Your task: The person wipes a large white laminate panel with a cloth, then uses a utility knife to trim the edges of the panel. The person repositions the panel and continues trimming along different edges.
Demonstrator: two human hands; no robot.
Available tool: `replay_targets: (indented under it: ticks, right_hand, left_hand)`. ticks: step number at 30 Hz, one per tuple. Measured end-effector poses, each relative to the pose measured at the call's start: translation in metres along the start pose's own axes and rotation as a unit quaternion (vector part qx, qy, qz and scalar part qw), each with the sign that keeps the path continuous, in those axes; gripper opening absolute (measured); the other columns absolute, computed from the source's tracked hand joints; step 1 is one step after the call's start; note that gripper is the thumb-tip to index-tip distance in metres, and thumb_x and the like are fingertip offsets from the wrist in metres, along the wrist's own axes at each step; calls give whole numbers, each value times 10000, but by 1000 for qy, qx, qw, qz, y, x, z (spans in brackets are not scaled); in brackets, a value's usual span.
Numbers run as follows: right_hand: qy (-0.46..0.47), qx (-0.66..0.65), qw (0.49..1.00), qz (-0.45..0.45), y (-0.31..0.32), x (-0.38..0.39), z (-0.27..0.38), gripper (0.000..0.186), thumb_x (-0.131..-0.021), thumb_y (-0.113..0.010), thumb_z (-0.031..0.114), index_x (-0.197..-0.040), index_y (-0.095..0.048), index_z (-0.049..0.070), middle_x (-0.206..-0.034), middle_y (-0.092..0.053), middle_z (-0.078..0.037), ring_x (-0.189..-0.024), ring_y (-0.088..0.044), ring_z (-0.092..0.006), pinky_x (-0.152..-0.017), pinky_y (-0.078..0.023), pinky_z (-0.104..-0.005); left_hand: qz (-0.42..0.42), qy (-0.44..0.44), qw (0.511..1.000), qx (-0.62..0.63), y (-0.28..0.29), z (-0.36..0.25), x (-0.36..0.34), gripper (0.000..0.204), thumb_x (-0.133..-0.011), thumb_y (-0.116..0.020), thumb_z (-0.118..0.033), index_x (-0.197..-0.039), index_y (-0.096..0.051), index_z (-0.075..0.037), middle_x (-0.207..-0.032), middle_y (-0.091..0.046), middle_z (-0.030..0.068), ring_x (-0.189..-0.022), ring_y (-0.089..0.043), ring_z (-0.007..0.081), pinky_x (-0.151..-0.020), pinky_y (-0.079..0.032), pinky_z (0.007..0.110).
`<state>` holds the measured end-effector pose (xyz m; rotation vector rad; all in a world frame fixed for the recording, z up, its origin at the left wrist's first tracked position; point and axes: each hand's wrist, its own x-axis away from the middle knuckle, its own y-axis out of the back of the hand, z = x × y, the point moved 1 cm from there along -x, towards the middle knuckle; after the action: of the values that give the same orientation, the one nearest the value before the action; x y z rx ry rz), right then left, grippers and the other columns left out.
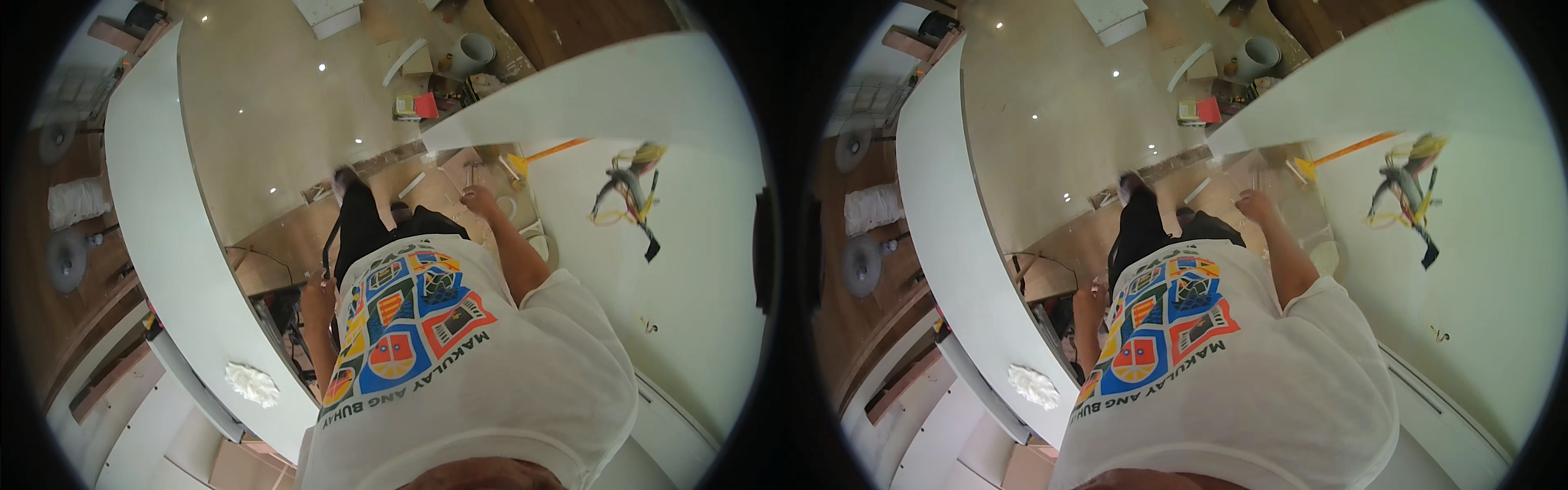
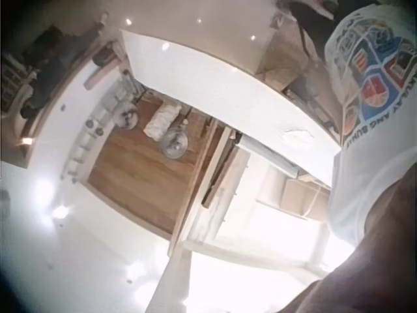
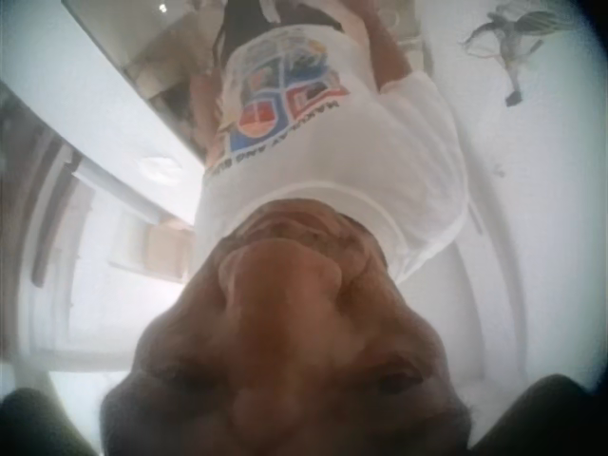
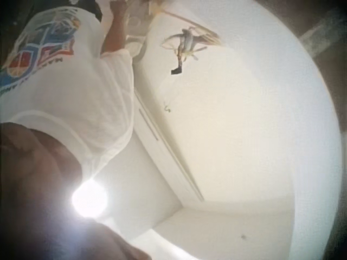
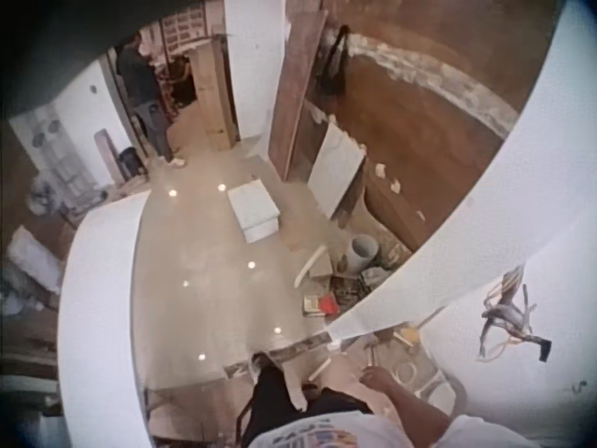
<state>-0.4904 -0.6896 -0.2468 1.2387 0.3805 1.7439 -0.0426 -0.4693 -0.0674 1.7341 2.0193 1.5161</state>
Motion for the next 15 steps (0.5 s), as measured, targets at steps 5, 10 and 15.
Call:
replay_targets:
  ticks: [5, 10, 15]
  right_hand:
    - [-92, -84, 988, 89, -3, -30, 41, 489, -766, -803, 239, -1222, -736, 74, -1122, -749, -219, -1063, -725, -357, -950, -560, -403]
    - [-152, 11, 984, 96, -26, -60, 61, 463, -798, -818, 325, -1183, -758, 76, -1166, -754, -167, -1142, -702, -313, -1009, -537, -378]
    - [-118, -105, 987, 42, -18, -90, 145, 400, -892, -746, 259, -1177, -726, -21, -1026, -772, -164, -872, -751, -226, -816, -584, -351]
  left_hand:
    - [7, 4, 1000, 24, 43, -28, -120, 344, -943, -683, -204, -1233, -679, -20, -988, -750, 226, -894, -740, 393, -788, -574, 466]
    - [10, -72, 997, -41, 105, -48, -252, 315, -937, -705, -168, -1209, -685, -9, -989, -744, 202, -896, -739, 352, -780, -573, 441]
    - [16, -86, 994, -73, 209, -90, -354, 275, -953, -703, -149, -1185, -693, -2, -1040, -733, 191, -943, -729, 338, -801, -573, 427]
